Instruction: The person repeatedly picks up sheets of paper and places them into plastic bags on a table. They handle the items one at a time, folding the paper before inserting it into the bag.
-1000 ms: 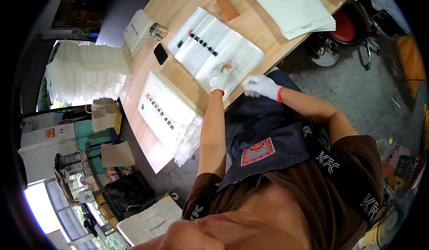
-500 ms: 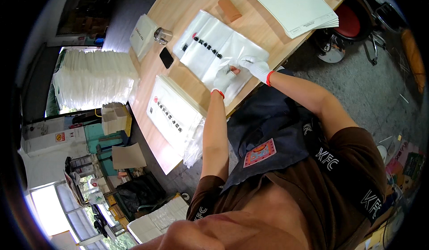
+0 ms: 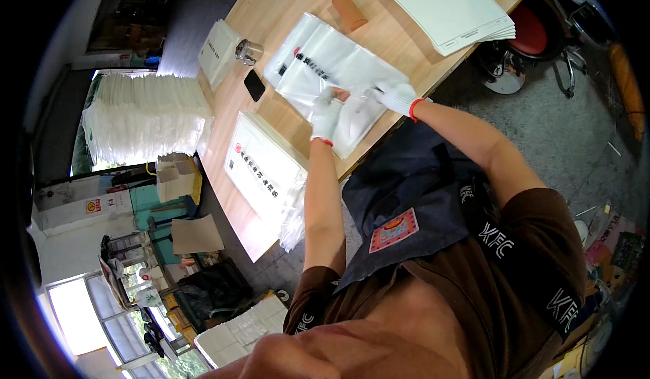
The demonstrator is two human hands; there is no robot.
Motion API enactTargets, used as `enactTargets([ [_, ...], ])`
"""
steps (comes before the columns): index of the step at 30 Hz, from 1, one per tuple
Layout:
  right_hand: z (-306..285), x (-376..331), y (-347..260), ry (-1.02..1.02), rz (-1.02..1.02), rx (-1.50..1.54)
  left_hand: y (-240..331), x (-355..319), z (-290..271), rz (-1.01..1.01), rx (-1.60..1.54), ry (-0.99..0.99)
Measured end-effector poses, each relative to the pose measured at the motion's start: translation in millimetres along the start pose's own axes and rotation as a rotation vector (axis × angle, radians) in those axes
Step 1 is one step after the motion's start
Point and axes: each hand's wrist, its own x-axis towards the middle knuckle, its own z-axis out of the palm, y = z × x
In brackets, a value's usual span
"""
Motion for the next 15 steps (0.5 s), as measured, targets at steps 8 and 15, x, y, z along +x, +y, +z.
enactTargets([
  [8,-77,-26,14,-0.191,0.07,-0.063,50,-10,-28,0.082,-0.969,0.063],
  [15,-40,-17,-53,0.089,-0.461,0.047,158,-81,46,0.408,-0.098,-0.026],
])
